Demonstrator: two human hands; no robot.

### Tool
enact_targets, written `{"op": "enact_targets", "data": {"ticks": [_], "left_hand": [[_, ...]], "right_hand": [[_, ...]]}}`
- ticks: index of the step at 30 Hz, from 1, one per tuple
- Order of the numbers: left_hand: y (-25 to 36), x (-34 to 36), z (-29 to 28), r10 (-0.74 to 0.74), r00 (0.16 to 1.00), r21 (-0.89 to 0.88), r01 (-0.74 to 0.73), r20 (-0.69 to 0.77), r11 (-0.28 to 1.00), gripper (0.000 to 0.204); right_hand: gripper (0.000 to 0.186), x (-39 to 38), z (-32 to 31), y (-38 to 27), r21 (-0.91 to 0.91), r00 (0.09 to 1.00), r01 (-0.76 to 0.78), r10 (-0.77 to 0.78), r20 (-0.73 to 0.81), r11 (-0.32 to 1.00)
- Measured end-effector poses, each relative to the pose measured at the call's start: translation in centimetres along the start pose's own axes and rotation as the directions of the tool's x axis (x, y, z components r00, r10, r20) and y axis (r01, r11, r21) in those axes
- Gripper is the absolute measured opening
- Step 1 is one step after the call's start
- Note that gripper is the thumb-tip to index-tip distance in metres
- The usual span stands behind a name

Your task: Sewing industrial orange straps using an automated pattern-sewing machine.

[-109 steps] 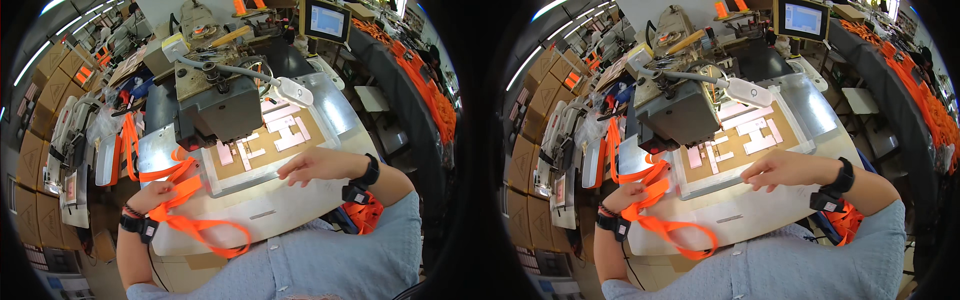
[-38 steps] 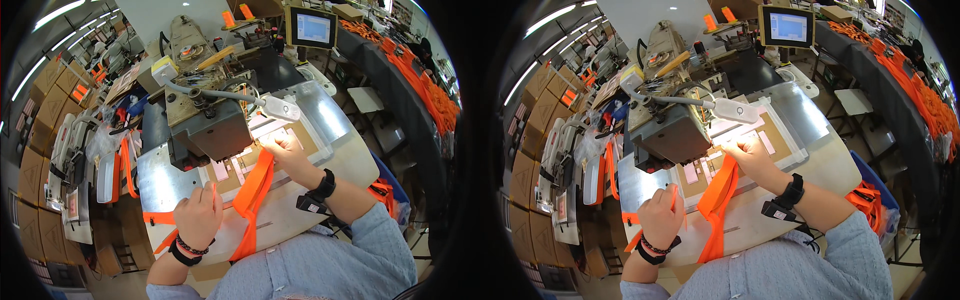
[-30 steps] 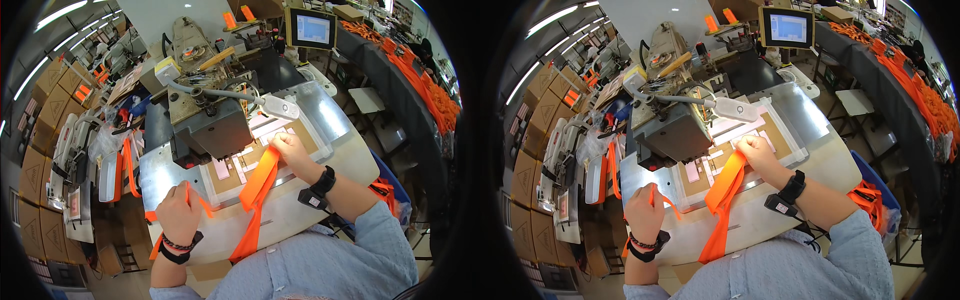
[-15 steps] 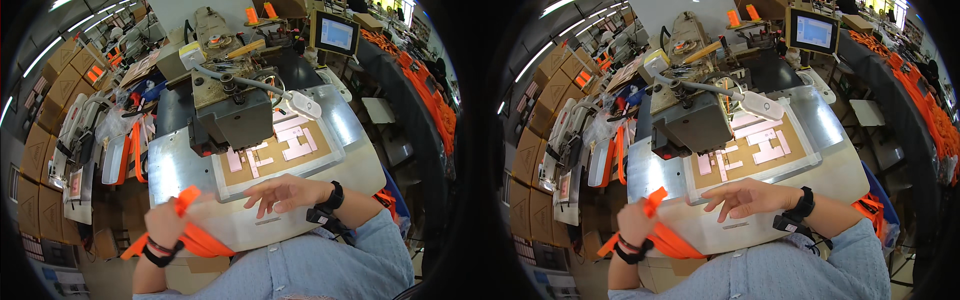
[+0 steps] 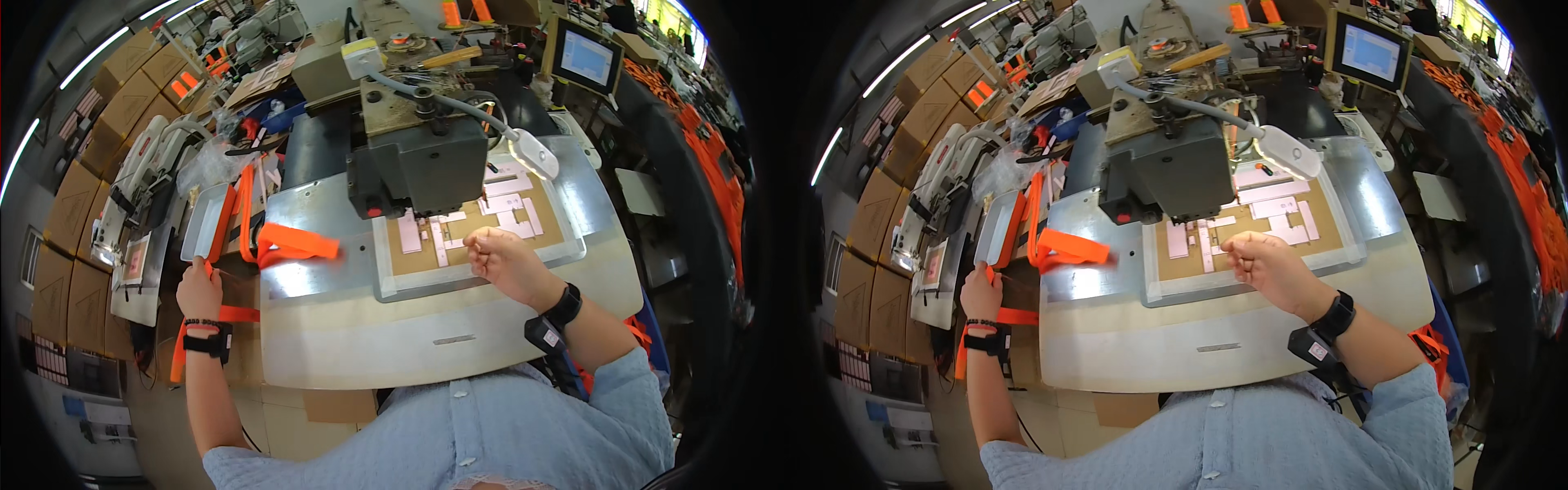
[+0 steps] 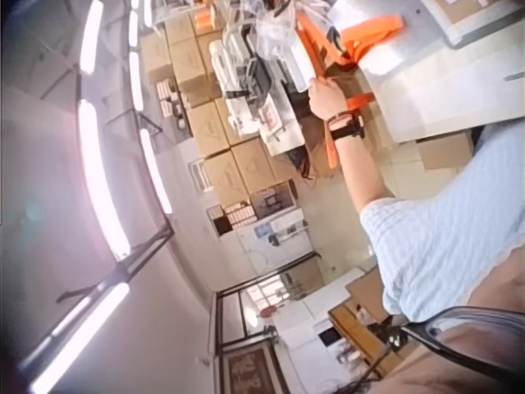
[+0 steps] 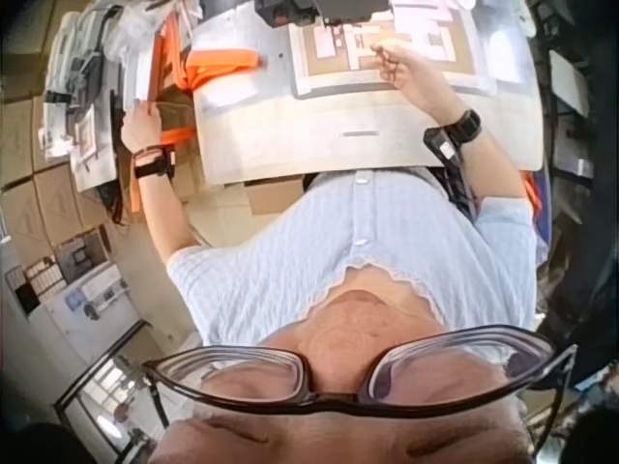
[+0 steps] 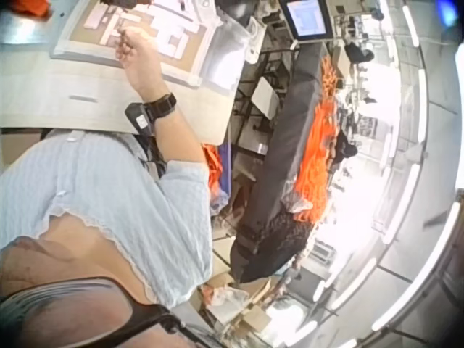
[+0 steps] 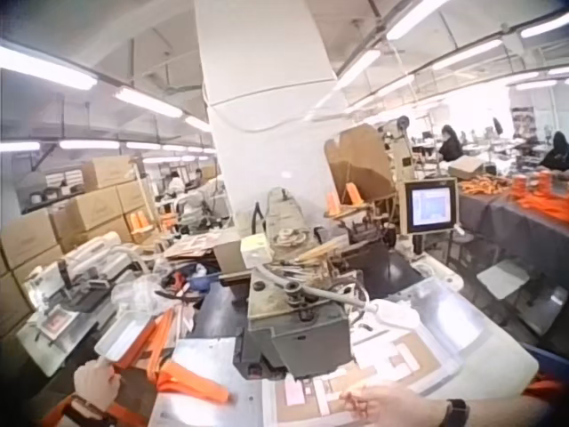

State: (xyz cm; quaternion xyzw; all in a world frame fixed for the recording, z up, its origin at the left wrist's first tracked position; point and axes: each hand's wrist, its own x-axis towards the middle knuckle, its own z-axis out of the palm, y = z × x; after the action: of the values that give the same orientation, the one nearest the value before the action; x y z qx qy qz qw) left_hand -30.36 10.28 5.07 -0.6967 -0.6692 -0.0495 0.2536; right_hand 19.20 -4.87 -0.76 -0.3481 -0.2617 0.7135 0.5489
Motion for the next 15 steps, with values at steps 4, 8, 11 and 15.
{"op": "enact_targets", "data": {"ticks": [4,8,11,15], "left_hand": [[2.6,-3.9,-11.9,0.122,0.961,-0.635,0.065,0.247,0.769,0.03],[7.7,-6.7,-18.8,0.468,0.837,-0.941,0.15,0.284,0.303,0.046],[12.2,-7.5,-19.2,0.636,0.731,-0.963,0.259,0.247,0.077,0.072],[18.6,-10.4,-18.5,0.648,0.76,-0.998,-0.051,-0.053,-0.022,0.084]], "right_hand": [[0.017,-0.4,0.8,0.2,-0.096,0.975,0.015,0.007,0.22,0.995],[0.023,-2.0,3.5,-1.2,-0.302,0.878,0.16,0.005,0.479,0.94],[0.025,-2.8,6.1,-2.4,-0.299,0.853,0.227,-0.041,0.521,0.927],[0.022,-4.5,10.1,-3.6,-0.499,0.921,0.289,-0.096,0.377,0.817]]}}
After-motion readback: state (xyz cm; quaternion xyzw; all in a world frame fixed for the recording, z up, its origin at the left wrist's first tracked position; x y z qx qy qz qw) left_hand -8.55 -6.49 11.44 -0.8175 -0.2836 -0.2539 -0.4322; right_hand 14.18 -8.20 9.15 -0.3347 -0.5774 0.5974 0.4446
